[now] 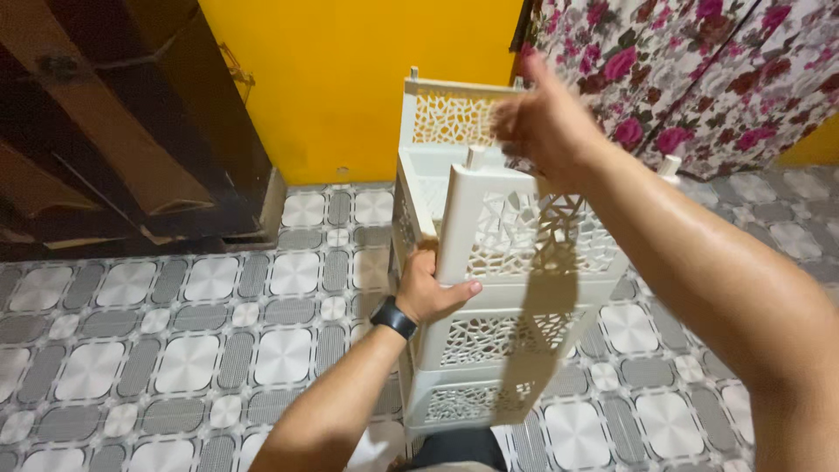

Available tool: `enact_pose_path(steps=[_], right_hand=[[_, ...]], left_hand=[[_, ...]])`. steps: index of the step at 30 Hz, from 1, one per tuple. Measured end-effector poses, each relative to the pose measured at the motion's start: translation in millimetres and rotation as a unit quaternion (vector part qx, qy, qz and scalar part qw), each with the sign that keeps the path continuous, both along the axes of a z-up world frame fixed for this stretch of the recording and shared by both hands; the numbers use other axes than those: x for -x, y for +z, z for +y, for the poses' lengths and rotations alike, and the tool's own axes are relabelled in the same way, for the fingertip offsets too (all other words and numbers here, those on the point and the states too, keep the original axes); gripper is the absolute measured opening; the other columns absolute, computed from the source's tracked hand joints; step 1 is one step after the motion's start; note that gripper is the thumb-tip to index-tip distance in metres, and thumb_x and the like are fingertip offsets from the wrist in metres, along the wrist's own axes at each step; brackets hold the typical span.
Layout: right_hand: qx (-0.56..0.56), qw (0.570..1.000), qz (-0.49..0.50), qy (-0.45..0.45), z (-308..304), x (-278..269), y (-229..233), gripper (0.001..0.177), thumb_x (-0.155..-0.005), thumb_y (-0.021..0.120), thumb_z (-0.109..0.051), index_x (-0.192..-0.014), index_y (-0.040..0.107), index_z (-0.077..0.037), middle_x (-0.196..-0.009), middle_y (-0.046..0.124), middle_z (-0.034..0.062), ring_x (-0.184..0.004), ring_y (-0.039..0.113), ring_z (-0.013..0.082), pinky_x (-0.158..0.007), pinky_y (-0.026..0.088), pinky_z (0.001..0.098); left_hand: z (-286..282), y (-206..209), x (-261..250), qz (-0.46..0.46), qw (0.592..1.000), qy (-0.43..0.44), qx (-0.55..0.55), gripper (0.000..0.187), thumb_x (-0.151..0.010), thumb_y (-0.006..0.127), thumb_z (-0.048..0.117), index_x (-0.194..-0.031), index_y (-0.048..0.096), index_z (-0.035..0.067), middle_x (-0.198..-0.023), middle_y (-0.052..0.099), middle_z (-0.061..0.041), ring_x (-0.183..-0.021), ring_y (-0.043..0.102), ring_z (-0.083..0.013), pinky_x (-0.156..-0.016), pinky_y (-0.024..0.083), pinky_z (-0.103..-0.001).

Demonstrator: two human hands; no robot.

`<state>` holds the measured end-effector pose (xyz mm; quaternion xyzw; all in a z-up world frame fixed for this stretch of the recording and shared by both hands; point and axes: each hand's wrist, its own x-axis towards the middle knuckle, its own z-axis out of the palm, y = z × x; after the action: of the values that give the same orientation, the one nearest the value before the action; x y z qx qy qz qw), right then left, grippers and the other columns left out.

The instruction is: The person assembles a white plastic crate by hand. They place a perforated tray on the floor, attach side panels, and then stack the assembled crate onto other crates.

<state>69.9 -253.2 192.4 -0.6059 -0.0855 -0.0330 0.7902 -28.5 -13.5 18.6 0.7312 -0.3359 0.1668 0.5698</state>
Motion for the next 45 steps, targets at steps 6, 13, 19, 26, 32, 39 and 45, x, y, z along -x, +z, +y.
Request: enact_pose_path(steps=[6,13,19,26,32,39,45], right_hand=[[-0.015,0.999,-0.043,-0.007,-14.1,-1.9,47.8,0.065,-0.105,0.035,-0.063,-0.103,0.067,-0.006,-0.1,0.068,0.0115,-0.099,0.066,0.0236,-0.089,0.05,0.0424],[0.171,0.905,-0.277,-0.274,-79.1,63.6,21.6,0.03,-0.112,0.053,-0.042,-0.119,0.056,-0.013,-0.109,0.062,0.0049,-0.099,0.057,0.0181,-0.092,0.045,0.0388],[0.121,0.934,0.321,-0.095,-49.6,113.4,-142.3,0.098,-0.08,0.023,-0.083,-0.151,0.047,-0.021,-0.15,0.048,0.0216,-0.136,0.045,0.0447,-0.106,0.033,0.0633],[-0.196,0.942,0.257,-0.094,-1.2,67.2,-242.5,0.081,-0.093,0.041,-0.071,-0.14,0.059,-0.007,-0.144,0.06,0.0144,-0.135,0.054,0.0344,-0.116,0.037,0.0542],[-0.212,0.923,0.287,-0.145,11.9,45.0,-334.5,0.073,-0.096,0.042,-0.065,-0.14,0.057,-0.008,-0.14,0.064,0.0099,-0.131,0.057,0.0286,-0.116,0.039,0.0498],[-0.24,0.93,0.249,-0.126,-1.4,49.6,-521.8,0.042,-0.102,0.047,-0.033,-0.128,0.061,-0.003,-0.131,0.065,0.0123,-0.124,0.06,0.0279,-0.113,0.043,0.0453],[-0.263,0.903,0.301,-0.154,3.6,62.4,-588.8,0.045,-0.099,0.045,-0.038,-0.126,0.063,-0.007,-0.13,0.067,0.0081,-0.123,0.061,0.0246,-0.111,0.043,0.0419]], left_hand=[[7.3,0.9,-1.8,0.036,0.999,0.021,-0.005,0.033,-0.075,0.087,0.034,-0.076,0.069,0.006,-0.071,0.067,-0.004,-0.068,0.066,-0.0188,-0.065,0.053,-0.033],[35.9,-14.7,-7.2,0.08,0.996,0.016,0.048,0.027,-0.078,0.085,0.027,-0.075,0.072,0.004,-0.068,0.07,-0.005,-0.061,0.065,-0.0131,-0.059,0.051,-0.028],[74.6,-33.0,-14.4,0.075,0.989,0.032,0.121,0.025,-0.081,0.082,0.025,-0.084,0.072,0.002,-0.077,0.072,-0.002,-0.068,0.066,-0.0099,-0.065,0.053,-0.026],[84.1,-81.0,-22.8,0.13,0.984,0.065,0.103,0.027,-0.079,0.085,0.025,-0.089,0.074,0.002,-0.08,0.073,-0.003,-0.072,0.067,-0.0126,-0.068,0.054,-0.028],[80.9,-180.6,-3.7,0.107,0.962,0.249,0.029,0.055,-0.104,0.055,0.044,-0.136,0.059,0.0,-0.14,0.055,-0.02,-0.129,0.049,-0.0315,-0.111,0.037,-0.048],[75.0,-332.2,15.6,0.536,0.686,0.222,0.44,0.075,-0.104,0.031,0.065,-0.16,0.024,0.016,-0.161,0.034,0.0,-0.146,0.035,-0.0181,-0.12,0.024,-0.036],[66.5,-431.7,47.5,0.458,0.724,0.127,0.5,0.056,-0.106,0.044,0.046,-0.143,0.052,0.005,-0.139,0.056,-0.01,-0.128,0.051,-0.0258,-0.112,0.037,-0.042]])
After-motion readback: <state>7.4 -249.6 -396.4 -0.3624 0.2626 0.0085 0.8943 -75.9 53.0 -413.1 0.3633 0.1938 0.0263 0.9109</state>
